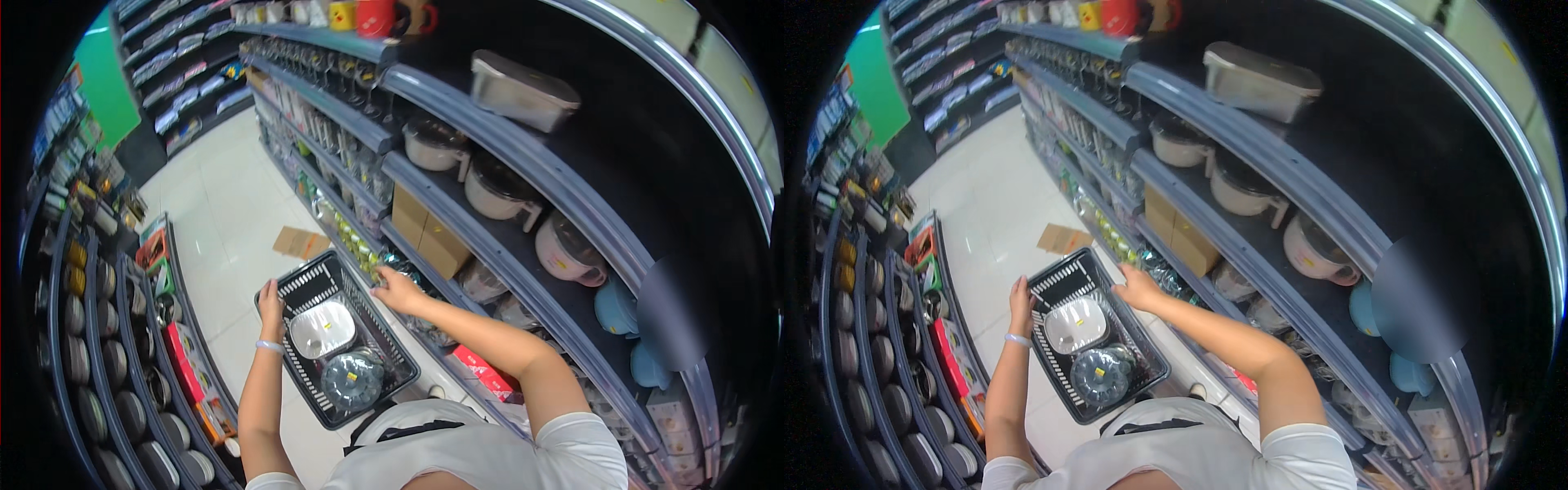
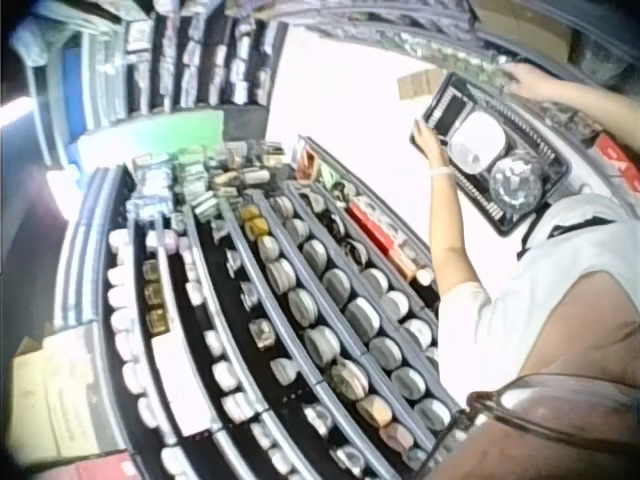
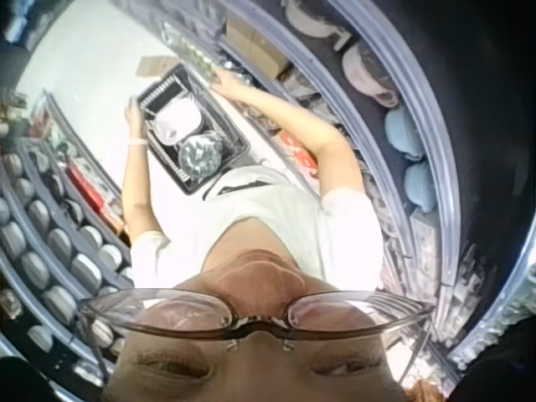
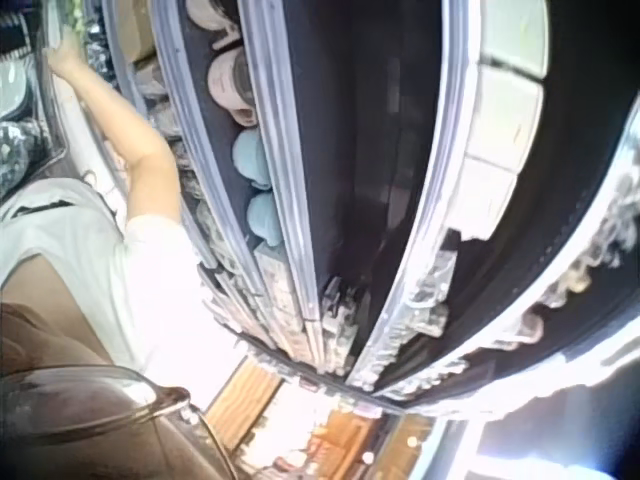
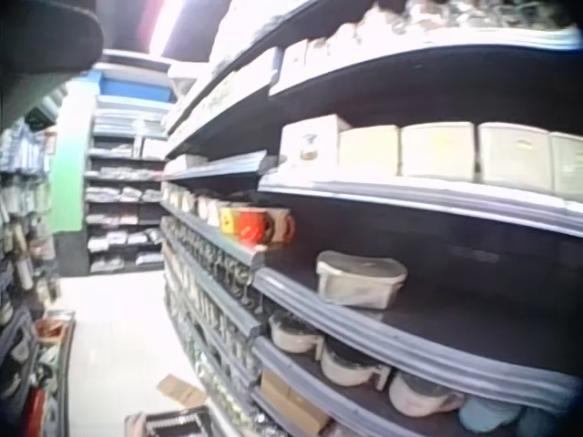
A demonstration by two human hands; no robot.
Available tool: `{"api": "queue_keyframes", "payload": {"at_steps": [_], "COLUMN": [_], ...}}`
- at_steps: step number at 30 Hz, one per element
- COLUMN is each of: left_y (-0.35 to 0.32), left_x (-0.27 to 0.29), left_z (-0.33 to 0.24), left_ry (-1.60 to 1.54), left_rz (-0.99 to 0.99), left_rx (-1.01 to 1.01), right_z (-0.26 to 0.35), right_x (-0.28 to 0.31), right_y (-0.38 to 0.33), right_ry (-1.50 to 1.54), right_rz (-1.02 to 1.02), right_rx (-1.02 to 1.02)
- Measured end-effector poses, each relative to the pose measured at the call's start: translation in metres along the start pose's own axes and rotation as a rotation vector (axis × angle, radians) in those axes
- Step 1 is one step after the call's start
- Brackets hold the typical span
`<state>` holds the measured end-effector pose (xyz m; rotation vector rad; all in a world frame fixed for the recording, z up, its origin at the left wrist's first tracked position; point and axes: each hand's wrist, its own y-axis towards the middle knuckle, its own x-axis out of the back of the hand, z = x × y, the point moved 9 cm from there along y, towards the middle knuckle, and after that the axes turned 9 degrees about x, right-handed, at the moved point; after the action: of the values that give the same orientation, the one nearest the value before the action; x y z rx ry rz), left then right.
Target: Selecting various food storage containers and lunch boxes from a supermarket shelf and placing them into a shopping basket.
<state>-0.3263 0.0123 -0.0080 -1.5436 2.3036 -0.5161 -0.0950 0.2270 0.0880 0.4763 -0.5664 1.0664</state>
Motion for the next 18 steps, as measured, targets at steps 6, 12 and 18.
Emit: {"api": "queue_keyframes", "payload": {"at_steps": [6,12,18], "left_y": [-0.093,-0.199,-0.223], "left_x": [-0.213,-0.339,-0.412], "left_z": [-0.181,-0.323,-0.368], "left_ry": [0.072,0.104,0.314], "left_rz": [0.422,0.526,0.413], "left_rx": [-0.428,-0.944,-1.043], "right_z": [0.12,0.199,0.137], "right_x": [0.195,0.365,0.477], "right_y": [-0.009,-0.04,-0.046], "right_ry": [-0.054,-0.516,-0.63], "right_rz": [-0.353,-0.801,-0.777], "right_rx": [0.273,0.291,-0.309]}}
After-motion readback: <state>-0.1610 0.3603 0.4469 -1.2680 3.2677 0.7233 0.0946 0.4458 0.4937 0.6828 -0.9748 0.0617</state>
